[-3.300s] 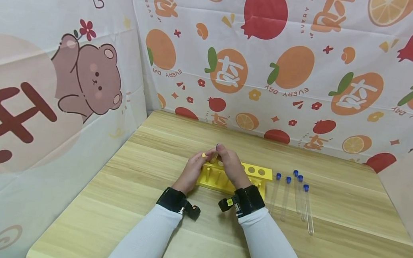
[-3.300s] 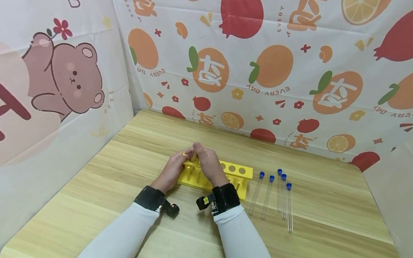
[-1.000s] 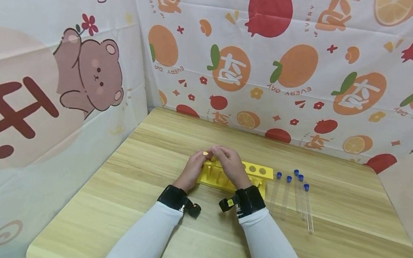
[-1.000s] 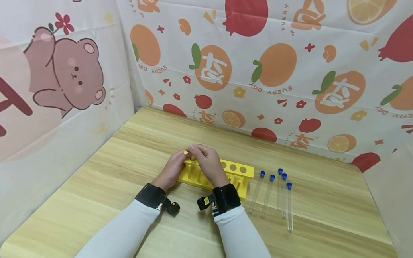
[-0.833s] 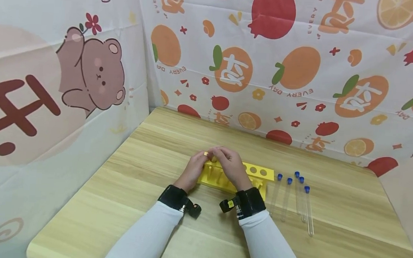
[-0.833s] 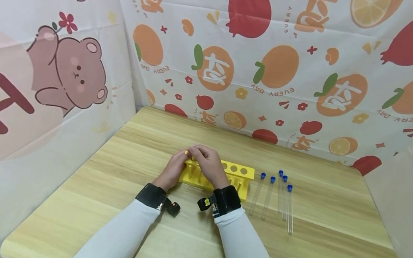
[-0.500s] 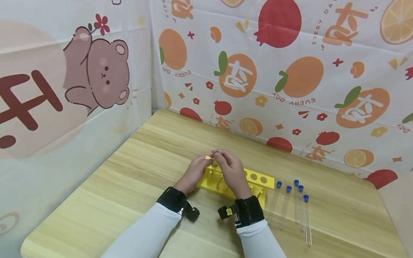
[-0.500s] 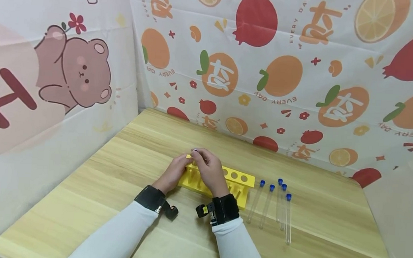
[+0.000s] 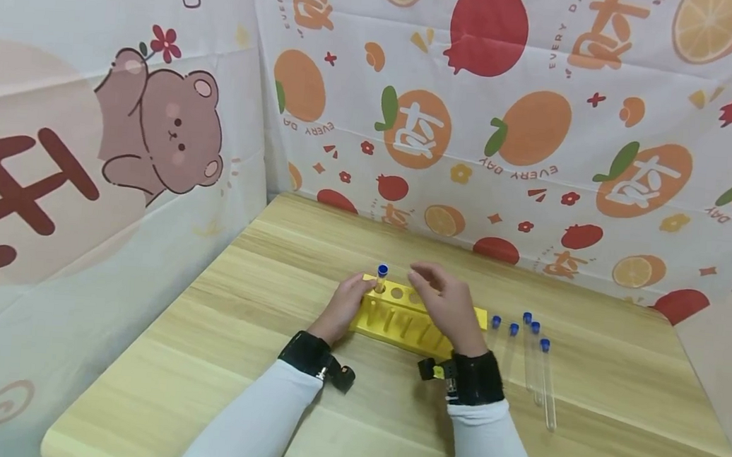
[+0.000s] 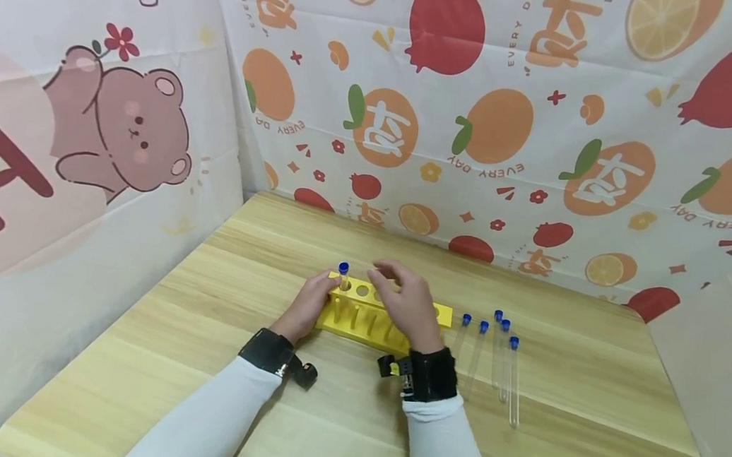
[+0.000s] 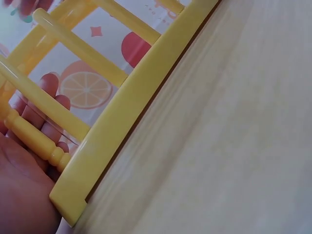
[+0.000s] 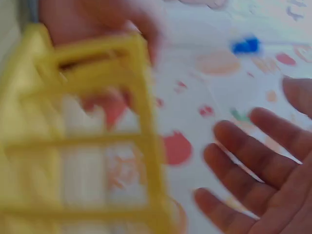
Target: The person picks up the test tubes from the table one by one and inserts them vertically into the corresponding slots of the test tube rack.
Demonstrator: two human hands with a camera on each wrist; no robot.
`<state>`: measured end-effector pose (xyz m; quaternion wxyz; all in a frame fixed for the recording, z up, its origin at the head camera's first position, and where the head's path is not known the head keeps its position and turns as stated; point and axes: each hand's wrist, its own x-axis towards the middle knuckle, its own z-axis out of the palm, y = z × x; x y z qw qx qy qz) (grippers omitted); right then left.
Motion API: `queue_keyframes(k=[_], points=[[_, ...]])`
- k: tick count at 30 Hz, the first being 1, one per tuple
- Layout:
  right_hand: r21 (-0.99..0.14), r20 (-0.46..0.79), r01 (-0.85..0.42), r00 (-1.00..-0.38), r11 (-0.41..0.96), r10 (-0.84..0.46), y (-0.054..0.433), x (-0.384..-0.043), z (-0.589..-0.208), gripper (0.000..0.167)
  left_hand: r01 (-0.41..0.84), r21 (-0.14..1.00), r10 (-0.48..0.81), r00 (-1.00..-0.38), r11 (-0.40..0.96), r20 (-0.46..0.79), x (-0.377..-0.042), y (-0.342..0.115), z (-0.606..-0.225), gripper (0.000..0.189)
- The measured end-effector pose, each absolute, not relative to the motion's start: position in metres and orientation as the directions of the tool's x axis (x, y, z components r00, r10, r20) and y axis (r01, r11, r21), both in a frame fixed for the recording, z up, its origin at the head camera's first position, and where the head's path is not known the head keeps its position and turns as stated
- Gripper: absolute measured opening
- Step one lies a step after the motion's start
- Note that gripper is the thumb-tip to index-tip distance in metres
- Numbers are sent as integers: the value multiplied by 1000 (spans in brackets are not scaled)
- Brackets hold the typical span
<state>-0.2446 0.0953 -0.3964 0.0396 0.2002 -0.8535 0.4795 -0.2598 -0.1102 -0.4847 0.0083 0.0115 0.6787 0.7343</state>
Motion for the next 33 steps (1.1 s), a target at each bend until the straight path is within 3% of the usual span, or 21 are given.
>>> queue_keyframes(k=[7,15,21,33], points=[[-731,172,-300,-950,613,-259,160,-237,-363,52,-23,994,33,-999,-107,-20,-261,-111,-486,19],[-642,40,-149,-986,752,-162,219,-229,-357,62,-32,992,43,-999,-124,-27,-259,-112,-486,21],[-610,16,-156,-983,777,-184,248,-233,-372,48,-38,993,62,-998,-114,-31,-259,-113,-482,20],[-600,-153,-44,-974,799,-168,260,-259,-421,49,-52,989,50,-998,-139,-45,-260,-110,-482,17]])
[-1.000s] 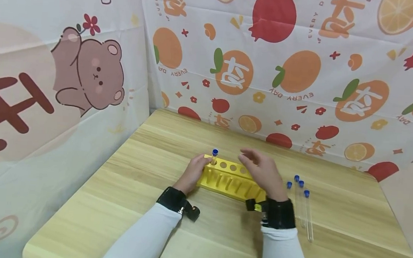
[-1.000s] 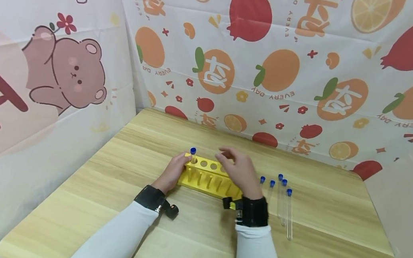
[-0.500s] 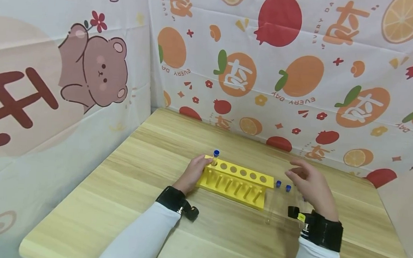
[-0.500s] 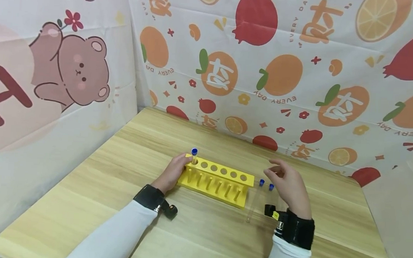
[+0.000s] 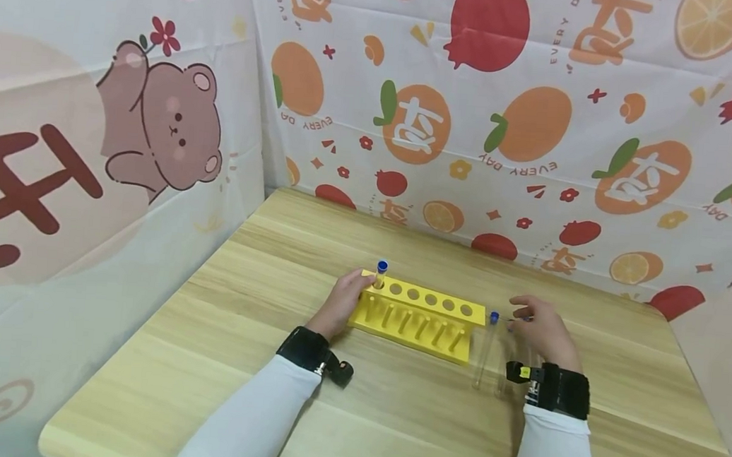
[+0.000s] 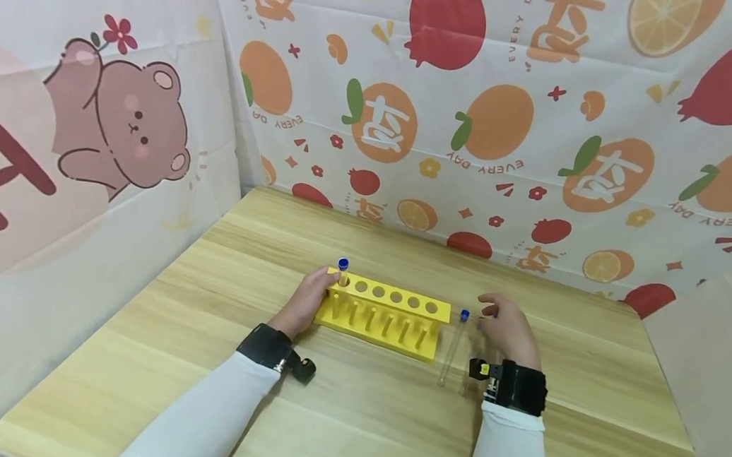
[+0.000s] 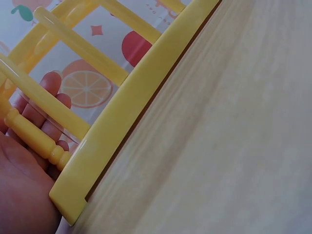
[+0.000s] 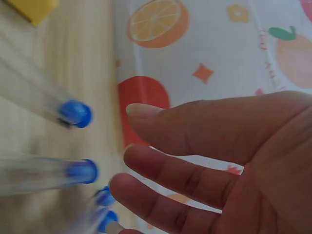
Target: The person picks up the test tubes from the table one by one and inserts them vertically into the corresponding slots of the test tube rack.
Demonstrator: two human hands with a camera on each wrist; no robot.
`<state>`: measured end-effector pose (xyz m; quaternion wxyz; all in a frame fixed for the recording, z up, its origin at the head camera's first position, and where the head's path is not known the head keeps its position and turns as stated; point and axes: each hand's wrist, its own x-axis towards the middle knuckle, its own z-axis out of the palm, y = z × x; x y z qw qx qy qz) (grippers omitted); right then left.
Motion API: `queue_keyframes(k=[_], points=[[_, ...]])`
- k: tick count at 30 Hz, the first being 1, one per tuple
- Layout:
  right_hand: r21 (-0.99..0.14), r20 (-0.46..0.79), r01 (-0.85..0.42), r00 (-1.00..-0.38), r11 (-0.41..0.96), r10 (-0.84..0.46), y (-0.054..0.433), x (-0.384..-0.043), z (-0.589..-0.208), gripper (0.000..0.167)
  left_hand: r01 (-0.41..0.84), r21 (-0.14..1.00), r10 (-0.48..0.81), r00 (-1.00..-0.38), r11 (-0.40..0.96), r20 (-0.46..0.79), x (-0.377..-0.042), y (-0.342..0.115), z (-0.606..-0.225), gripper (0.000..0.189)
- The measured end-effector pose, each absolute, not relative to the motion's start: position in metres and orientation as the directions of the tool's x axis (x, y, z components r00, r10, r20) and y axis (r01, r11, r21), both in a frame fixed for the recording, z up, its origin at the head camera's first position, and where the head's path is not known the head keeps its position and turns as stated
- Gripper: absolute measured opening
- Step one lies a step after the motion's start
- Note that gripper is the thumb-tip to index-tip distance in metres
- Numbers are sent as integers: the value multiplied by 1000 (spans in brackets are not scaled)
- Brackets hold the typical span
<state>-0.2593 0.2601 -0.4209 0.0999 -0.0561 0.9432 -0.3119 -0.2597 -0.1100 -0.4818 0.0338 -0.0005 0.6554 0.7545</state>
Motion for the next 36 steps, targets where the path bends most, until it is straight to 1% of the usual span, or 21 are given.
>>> queue_keyframes(k=[3,6,13,20,25,31,36], points=[[-597,-204,-1,-967,802,-152,258,-262,-427,48,-50,990,40,-998,-132,-45,-259,-110,-481,16],[-591,-228,19,-963,806,-144,256,-264,-432,48,-45,992,35,-999,-121,-41,-259,-109,-481,17],[-580,-217,40,-970,813,-107,255,-267,-438,46,-53,993,37,-998,-105,-49,-261,-110,-481,19],[-597,-217,86,-975,798,-57,255,-268,-439,42,-51,994,33,-998,-98,-48,-262,-109,-481,19],[-594,-227,88,-972,800,-62,251,-269,-436,38,-50,993,22,-999,-107,-48,-261,-110,-481,18],[-593,-261,90,-962,800,-85,244,-272,-436,42,-55,992,23,-998,-114,-53,-262,-111,-482,18],[-599,-279,100,-956,795,-89,241,-272,-438,42,-58,992,43,-998,-114,-53,-264,-110,-481,18]])
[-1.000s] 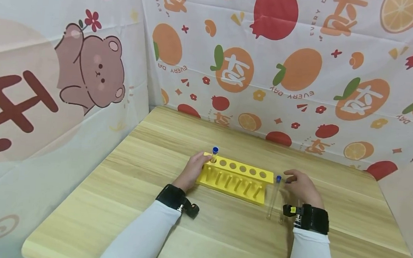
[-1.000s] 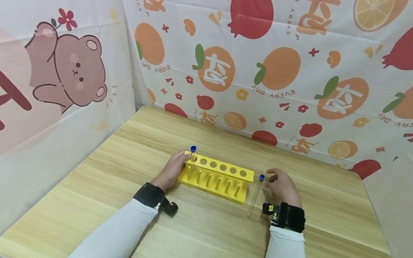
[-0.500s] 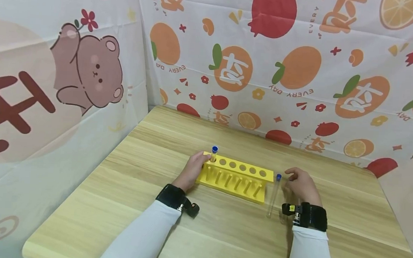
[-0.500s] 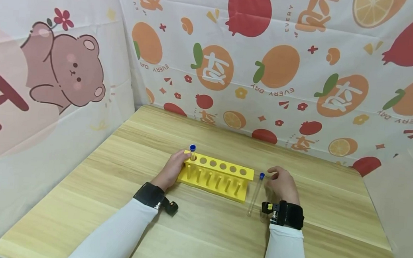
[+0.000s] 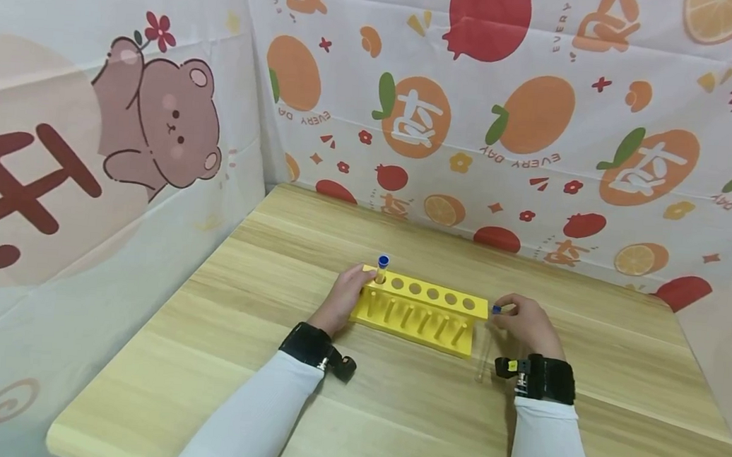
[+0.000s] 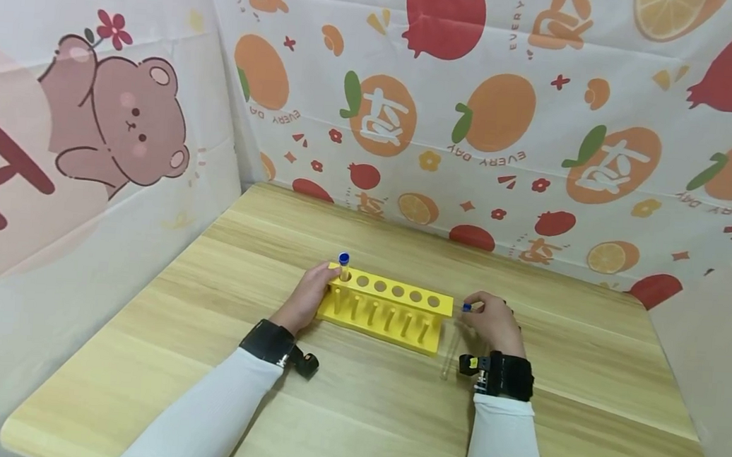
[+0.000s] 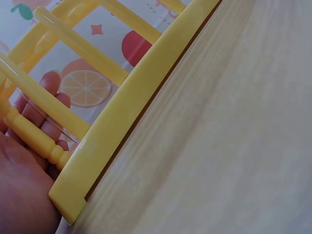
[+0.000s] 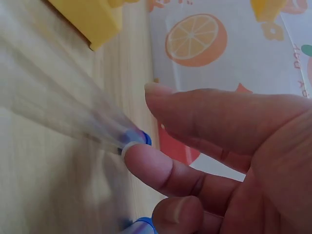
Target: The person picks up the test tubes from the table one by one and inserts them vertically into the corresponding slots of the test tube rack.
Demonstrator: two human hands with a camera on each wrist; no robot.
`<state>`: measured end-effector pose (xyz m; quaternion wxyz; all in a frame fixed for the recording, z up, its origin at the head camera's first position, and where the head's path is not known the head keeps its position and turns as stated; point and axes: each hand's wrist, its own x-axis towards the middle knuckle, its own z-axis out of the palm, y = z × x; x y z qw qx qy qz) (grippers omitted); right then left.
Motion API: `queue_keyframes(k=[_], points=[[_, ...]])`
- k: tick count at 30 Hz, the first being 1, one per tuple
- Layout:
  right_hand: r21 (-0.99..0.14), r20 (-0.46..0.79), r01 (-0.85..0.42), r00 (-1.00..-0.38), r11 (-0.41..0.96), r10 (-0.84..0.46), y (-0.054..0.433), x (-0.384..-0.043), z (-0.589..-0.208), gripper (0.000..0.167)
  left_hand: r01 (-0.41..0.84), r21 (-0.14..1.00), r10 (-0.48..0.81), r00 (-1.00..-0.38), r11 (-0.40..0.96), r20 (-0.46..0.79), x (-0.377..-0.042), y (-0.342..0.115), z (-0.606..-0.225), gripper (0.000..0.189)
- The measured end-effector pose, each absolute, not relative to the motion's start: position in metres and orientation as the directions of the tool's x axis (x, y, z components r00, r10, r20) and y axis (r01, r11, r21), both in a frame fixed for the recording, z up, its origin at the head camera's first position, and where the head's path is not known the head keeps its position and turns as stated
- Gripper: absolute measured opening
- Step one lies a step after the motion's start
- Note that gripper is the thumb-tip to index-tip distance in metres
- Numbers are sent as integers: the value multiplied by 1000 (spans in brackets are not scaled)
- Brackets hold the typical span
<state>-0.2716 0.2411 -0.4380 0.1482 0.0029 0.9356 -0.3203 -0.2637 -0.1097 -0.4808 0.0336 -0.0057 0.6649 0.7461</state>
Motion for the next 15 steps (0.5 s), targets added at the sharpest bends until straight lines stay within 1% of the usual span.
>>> queue_keyframes(k=[5,15], points=[[-614,-288,107,-953,782,-96,239,-272,-441,40,-57,992,44,-998,-114,-52,-264,-109,-481,18],[-588,-235,30,-963,808,-135,240,-276,-451,30,-60,992,31,-998,-110,-57,-264,-109,-481,19]])
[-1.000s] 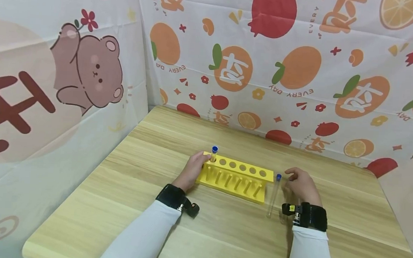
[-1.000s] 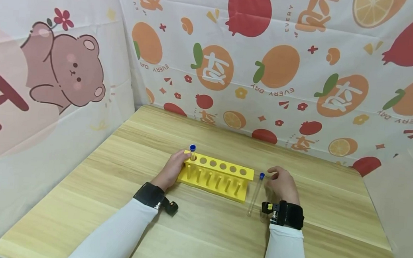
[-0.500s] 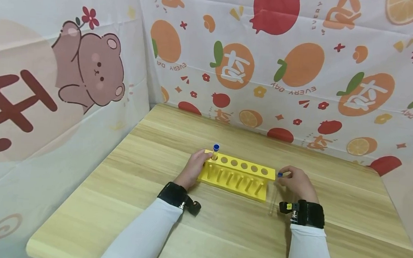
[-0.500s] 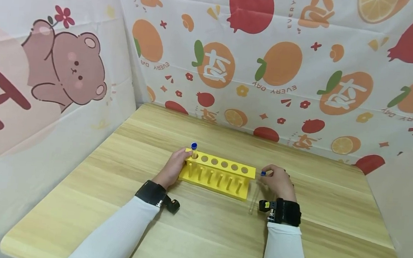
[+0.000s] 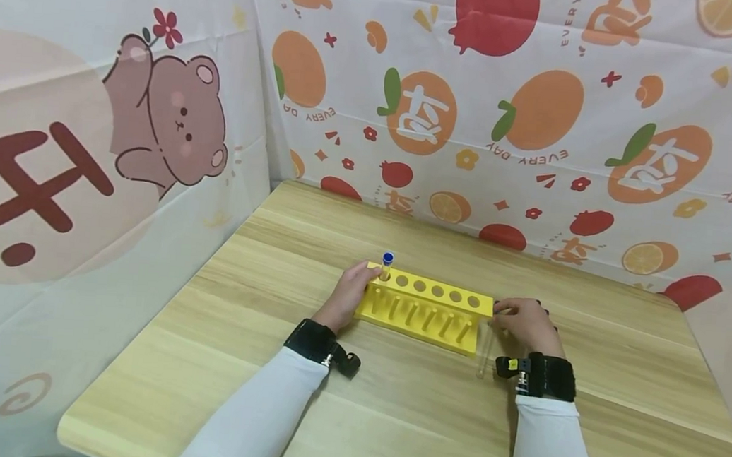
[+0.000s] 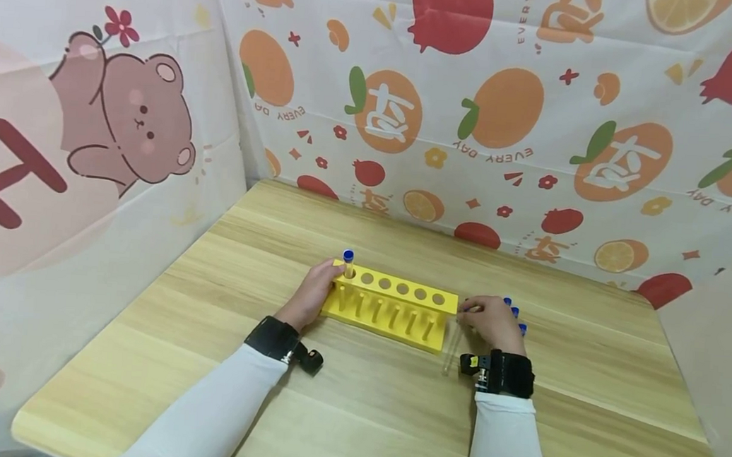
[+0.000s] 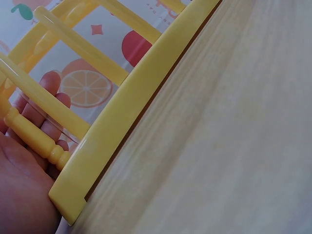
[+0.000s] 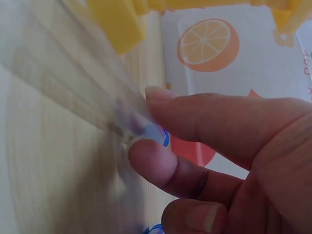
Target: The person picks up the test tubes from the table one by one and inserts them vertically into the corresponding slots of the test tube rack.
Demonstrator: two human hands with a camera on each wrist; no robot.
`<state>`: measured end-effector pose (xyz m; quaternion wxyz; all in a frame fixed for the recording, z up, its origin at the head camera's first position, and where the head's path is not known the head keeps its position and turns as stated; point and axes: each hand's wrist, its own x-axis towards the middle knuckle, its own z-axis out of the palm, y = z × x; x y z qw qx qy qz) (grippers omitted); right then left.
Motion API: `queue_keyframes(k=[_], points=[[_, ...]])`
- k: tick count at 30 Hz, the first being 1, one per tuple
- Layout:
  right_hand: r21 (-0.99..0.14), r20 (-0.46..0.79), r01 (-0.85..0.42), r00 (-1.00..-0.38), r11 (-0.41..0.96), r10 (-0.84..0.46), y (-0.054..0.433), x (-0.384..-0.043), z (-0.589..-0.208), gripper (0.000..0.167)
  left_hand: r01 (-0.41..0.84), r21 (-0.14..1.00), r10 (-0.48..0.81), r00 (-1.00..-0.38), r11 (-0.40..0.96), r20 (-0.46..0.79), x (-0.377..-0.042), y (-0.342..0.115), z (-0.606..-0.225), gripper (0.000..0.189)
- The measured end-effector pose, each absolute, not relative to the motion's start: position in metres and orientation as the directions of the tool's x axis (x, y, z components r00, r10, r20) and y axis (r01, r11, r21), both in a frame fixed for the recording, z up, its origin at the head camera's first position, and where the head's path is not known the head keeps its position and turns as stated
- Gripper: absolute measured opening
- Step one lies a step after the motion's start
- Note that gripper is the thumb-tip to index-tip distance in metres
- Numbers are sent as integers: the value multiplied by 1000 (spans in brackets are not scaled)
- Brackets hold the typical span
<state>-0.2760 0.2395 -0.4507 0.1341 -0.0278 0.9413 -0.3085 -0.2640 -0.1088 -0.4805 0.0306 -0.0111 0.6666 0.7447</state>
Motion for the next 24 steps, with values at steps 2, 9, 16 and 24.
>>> queue_keyframes(k=[2,9,16,24], points=[[-590,-229,25,-964,807,-138,240,-276,-452,30,-54,993,29,-998,-103,-51,-264,-109,-481,20],[-586,-206,10,-969,810,-137,236,-275,-452,29,-57,992,38,-998,-113,-53,-265,-109,-481,20],[-546,-191,-30,-968,837,-160,230,-277,-454,28,-70,989,45,-997,-128,-65,-266,-109,-481,23],[-498,-180,-36,-973,866,-144,224,-276,-453,21,-65,992,42,-997,-109,-61,-267,-109,-481,20]])
